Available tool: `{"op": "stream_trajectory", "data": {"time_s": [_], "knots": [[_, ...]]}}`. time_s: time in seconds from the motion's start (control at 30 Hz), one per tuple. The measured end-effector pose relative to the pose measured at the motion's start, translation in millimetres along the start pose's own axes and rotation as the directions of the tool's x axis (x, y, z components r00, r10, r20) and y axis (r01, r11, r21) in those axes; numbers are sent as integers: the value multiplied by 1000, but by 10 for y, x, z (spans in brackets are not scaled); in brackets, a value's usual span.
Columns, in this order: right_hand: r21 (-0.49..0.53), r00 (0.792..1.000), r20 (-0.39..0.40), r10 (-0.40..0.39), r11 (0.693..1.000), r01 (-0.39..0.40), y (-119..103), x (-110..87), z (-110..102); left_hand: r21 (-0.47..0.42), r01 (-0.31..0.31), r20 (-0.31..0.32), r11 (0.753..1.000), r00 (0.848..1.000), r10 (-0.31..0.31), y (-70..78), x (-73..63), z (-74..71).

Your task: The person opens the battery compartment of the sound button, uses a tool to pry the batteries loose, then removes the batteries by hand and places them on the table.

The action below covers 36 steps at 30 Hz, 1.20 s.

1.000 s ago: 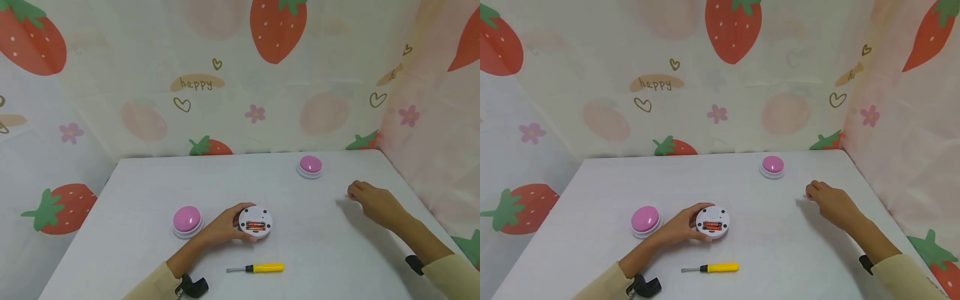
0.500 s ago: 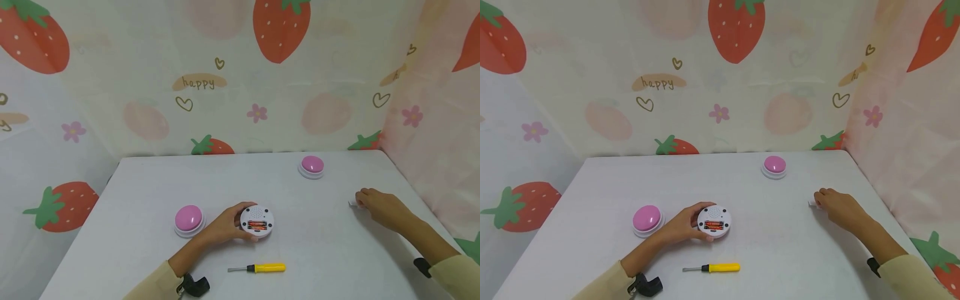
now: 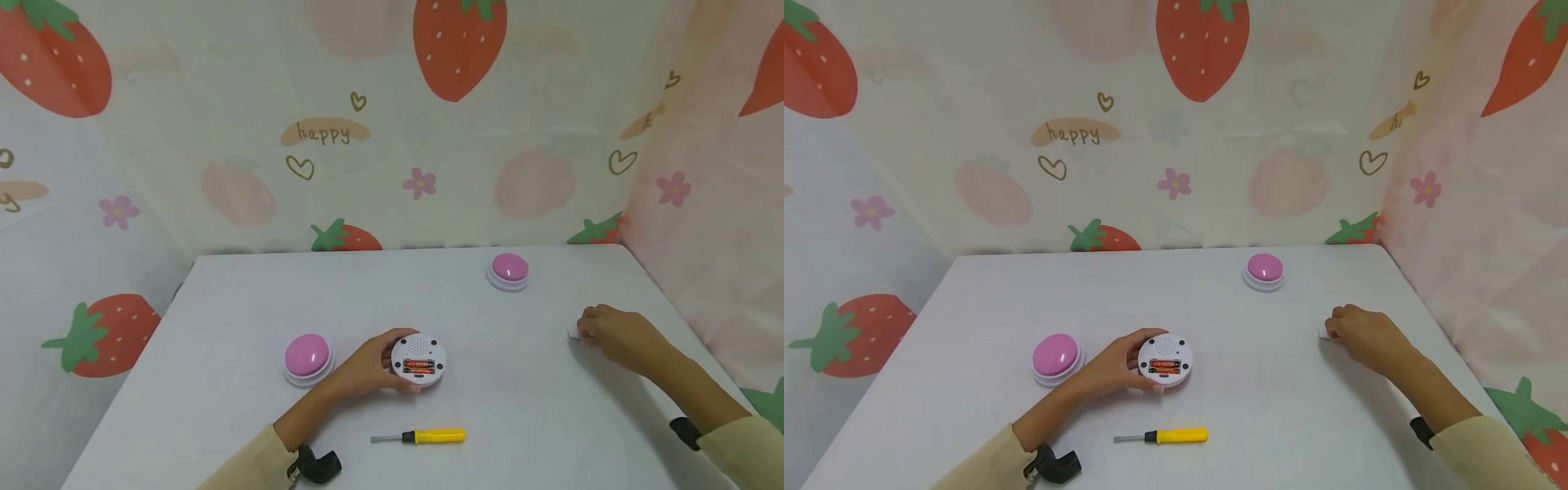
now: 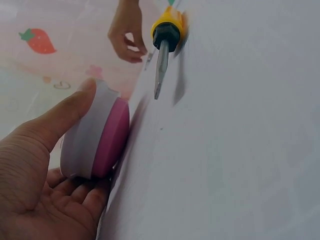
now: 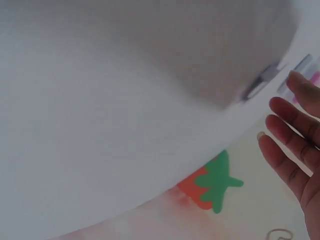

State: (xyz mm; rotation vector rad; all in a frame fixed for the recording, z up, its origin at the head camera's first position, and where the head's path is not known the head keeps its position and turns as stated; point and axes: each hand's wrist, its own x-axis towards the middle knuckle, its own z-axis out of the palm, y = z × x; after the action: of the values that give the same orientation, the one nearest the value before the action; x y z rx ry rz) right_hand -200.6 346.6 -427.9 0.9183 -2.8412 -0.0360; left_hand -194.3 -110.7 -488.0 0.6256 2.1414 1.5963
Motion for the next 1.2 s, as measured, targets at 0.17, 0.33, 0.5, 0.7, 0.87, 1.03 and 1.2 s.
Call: {"op": "stream_trajectory", "data": {"time_s": [0.17, 0.33, 0.5, 0.7, 0.87, 1.03, 1.2], "knots": [[-1, 1000, 7, -9, 1000, 9, -295, 144, -114, 2, -16, 1, 1000, 1000, 16, 4, 3, -10], [7, 996, -11, -89, 996, 89, -701, 281, -234, 16, -26, -8, 1000, 1000, 26, -26, -15, 11], [-6, 980, -40, -193, 981, 192, -1057, 382, -318, 12, -26, -9, 1000, 1000, 26, -21, -25, 12], [18, 970, -22, -243, 970, 243, -1437, 475, -251, 30, -32, -2, 999, 999, 32, 7, -17, -2], [93, 959, 0, -282, 955, 281, -1727, 519, -149, 42, -36, -3, 998, 999, 36, 32, -4, -5], [167, 939, 51, -341, 929, 329, -1987, 544, -101, 31, -31, 2, 999, 1000, 31, 40, -14, 3], [187, 909, 100, -404, 905, 382, -2166, 594, -104, 37, -27, -2, 999, 1000, 27, 32, -7, -9]]}}
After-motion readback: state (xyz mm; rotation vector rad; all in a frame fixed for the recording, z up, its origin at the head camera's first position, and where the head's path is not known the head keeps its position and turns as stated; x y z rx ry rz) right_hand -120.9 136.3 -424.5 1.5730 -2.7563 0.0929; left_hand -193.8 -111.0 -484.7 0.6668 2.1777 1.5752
